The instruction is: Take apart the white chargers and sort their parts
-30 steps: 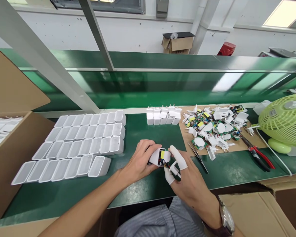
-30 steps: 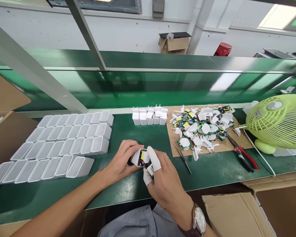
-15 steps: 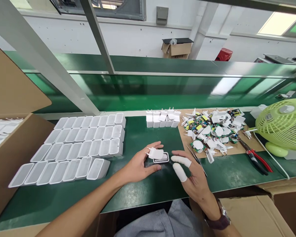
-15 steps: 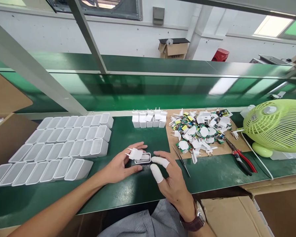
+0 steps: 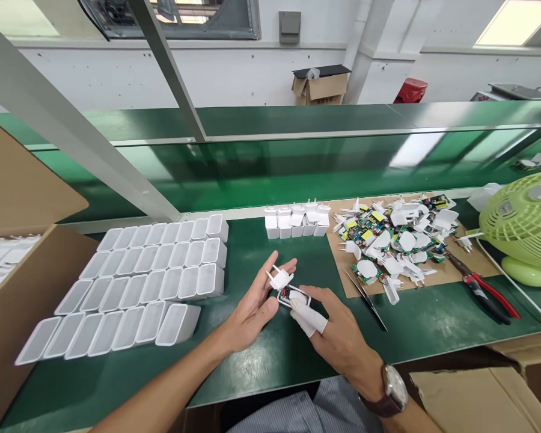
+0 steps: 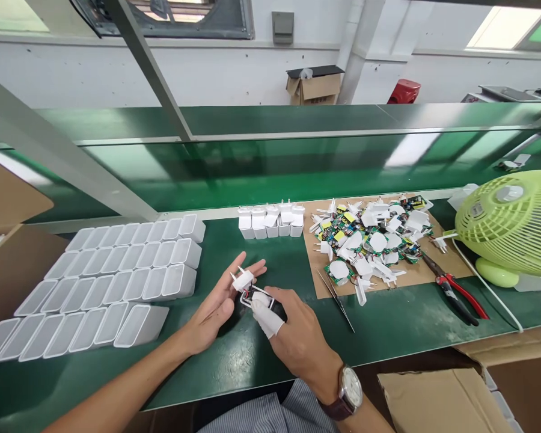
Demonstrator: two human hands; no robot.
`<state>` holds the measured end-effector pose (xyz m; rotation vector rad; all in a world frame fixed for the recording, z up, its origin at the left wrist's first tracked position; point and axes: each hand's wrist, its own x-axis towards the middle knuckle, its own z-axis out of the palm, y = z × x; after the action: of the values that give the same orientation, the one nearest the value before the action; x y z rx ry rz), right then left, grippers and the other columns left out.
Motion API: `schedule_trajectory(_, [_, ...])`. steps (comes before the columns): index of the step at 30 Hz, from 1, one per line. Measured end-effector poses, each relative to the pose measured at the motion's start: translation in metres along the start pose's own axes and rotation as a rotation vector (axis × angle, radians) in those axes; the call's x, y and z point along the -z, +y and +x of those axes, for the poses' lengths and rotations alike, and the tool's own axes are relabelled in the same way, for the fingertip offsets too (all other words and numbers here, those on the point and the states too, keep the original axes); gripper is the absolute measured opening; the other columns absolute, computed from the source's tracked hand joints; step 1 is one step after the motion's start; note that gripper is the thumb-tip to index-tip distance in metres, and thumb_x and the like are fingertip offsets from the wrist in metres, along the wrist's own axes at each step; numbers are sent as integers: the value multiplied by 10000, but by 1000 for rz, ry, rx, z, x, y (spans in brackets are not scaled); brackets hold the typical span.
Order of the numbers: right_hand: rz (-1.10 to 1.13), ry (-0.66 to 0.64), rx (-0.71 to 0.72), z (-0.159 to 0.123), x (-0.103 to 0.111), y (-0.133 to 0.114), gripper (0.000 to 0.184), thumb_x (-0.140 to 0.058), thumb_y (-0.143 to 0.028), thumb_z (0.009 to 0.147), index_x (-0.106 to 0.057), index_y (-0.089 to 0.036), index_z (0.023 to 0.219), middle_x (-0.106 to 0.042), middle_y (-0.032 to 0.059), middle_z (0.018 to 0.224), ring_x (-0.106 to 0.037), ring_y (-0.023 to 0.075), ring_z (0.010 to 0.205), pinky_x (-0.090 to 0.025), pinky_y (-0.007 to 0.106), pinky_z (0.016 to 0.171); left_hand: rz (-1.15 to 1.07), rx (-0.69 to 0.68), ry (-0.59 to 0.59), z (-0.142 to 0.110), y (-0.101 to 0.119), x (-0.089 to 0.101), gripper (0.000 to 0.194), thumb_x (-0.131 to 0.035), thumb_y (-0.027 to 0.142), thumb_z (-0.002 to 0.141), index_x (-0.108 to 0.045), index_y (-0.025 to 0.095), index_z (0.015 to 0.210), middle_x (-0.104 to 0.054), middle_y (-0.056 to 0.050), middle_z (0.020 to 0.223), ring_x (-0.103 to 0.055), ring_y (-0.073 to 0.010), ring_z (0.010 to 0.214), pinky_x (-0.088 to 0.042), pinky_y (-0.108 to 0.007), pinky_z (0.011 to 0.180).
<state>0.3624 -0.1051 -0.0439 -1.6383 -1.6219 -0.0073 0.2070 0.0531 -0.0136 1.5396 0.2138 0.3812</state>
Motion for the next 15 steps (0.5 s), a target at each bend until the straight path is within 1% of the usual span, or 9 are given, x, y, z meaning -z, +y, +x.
schedule_trajectory(2, [14, 0, -3, 2, 1, 0, 520, -545, -11, 941, -561, -229, 1413, -672, 144, 1249, -678, 267, 1099, -644, 433, 879, 25, -20, 33, 0, -1, -1, 815, -485, 621, 1037, -68, 338, 1678, -338, -157, 1692, -355, -330, 1554, -347, -562, 1237])
schedule_trajectory(5, [27, 14, 11, 8, 1, 0, 461, -549, 9, 931, -605, -213, 1331, -678, 149, 1197, -669, 266, 1046, -643, 415, 813, 43, -18, 81, 0, -3, -4, 739, -483, 514, 1077, -81, 340, 1673, -414, -171, 1645, -535, -293, 1412, -426, -487, 1160])
schedule_trajectory(6, [27, 17, 19, 10, 2, -1, 445, -558, 6, 931, -612, -210, 1316, -676, 152, 1194, -666, 267, 1035, -640, 415, 804, 48, -11, 92, 1, -3, -5, 713, -476, 487, 1087, -92, 344, 1670, -439, -170, 1629, -569, -279, 1369, -444, -466, 1134])
schedule_trajectory(8, [36, 26, 21, 13, 3, -2, 440, -581, -7, 932, -612, -207, 1323, -671, 154, 1197, -662, 264, 1018, -635, 411, 799, 72, -24, 108, 1, -5, -4, 694, -470, 484, 1089, -113, 340, 1667, -469, -165, 1606, -556, -279, 1382, -443, -456, 1127])
schedule_trajectory(11, [36, 23, 10, 14, 6, -4, 468, -565, -11, 931, -599, -206, 1355, -667, 154, 1204, -657, 267, 1019, -631, 415, 805, 164, -141, 117, 2, -8, -3, 759, -507, 541, 1059, -123, 309, 1671, -447, -174, 1617, -455, -319, 1474, -388, -493, 1178])
schedule_trajectory(12, [22, 13, 9, 13, 6, -5, 470, -543, -5, 932, -599, -206, 1354, -669, 155, 1200, -656, 270, 1019, -630, 418, 803, 215, -186, 127, 2, -9, -3, 764, -537, 529, 1050, -148, 304, 1669, -457, -173, 1607, -468, -319, 1460, -387, -494, 1179])
schedule_trajectory(13, [2, -3, 10, 13, 6, -5, 465, -519, -1, 936, -600, -203, 1346, -671, 158, 1196, -655, 273, 1016, -630, 423, 799, 273, -221, 147, 2, -10, -3, 730, -566, 488, 1047, -208, 305, 1657, -498, -164, 1572, -513, -304, 1412, -409, -478, 1161])
schedule_trajectory(15, [-50, -35, 2, 12, 4, -5, 419, -493, -19, 962, -599, -190, 1329, -682, 162, 1180, -657, 277, 991, -630, 432, 789, 372, -247, 220, 3, -11, -5, 563, -590, 359, 1051, -396, 302, 1577, -624, -127, 1413, -620, -247, 1243, -484, -414, 1071])
